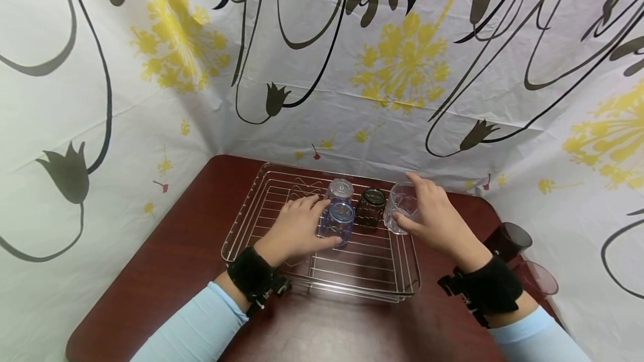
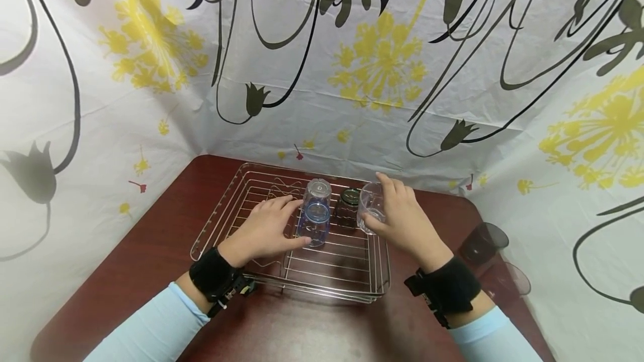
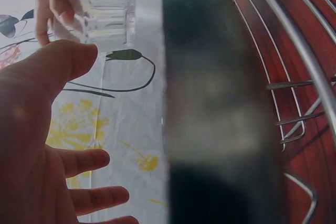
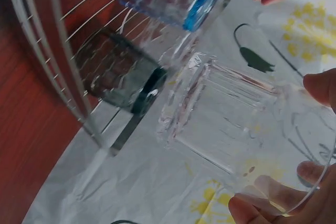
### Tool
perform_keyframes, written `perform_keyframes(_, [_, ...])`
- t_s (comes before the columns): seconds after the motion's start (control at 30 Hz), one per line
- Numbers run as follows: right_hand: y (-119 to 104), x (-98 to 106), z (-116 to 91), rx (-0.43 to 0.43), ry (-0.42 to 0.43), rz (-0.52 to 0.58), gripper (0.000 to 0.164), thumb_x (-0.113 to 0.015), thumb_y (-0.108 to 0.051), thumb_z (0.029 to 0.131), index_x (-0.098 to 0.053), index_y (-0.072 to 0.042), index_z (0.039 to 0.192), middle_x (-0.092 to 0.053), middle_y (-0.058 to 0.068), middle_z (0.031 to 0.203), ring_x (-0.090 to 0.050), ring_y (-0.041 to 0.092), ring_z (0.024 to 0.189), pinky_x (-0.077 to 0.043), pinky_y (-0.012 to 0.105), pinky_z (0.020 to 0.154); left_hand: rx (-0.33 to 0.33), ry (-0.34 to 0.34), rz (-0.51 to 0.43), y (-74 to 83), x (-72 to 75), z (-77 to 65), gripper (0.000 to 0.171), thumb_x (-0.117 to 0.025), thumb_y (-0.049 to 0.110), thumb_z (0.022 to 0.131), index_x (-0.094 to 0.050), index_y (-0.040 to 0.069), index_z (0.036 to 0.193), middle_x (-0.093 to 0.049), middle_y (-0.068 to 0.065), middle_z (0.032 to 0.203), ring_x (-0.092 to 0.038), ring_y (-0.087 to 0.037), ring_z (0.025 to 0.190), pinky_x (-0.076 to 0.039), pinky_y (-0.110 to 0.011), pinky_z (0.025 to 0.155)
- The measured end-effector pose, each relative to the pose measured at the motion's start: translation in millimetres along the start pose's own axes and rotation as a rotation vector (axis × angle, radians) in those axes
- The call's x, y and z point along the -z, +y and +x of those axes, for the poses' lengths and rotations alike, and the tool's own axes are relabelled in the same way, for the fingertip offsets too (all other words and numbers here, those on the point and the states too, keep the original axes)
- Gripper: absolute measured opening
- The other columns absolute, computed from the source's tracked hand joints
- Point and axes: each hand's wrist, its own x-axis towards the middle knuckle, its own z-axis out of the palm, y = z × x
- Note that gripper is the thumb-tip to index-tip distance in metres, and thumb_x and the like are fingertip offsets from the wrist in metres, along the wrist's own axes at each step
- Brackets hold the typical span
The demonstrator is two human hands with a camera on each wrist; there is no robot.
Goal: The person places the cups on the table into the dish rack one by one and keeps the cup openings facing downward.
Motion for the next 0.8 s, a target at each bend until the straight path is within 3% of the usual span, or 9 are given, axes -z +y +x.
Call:
perform_keyframes(0.23, [-16.7, -4.1, 3.0, 0.049, -0.008, 0.015, 0.086, -0.074, -0.029, 0.087, -0.028, 0.004, 0.152, -0.045, 0.028, 0.139, -0.044, 0.045, 0.126, -0.035, 0.06, 0.105, -0.01, 0.006, 0.016, 1.5, -4.2, -0.3, 0.097, -0.06, 0.079, 0.078, -0.039, 0.022, 0.154, -0.041, -0.009, 0.156, -0.039, -0.032, 0.143, -0.029, -0.058, 0.117])
perform_keyframes(0.8, [-43.7, -19.0, -0.3, 0.071, -0.047, 0.016, 0.088, -0.076, -0.037, 0.086, -0.03, -0.006, 0.154, -0.046, 0.019, 0.141, -0.046, 0.039, 0.126, -0.044, 0.054, 0.101, -0.067, 0.03, 0.036, 14.9, -5.9, 1.4, 0.094, -0.057, 0.078, 0.082, -0.04, 0.021, 0.154, -0.04, -0.008, 0.157, -0.038, -0.031, 0.144, -0.028, -0.057, 0.118])
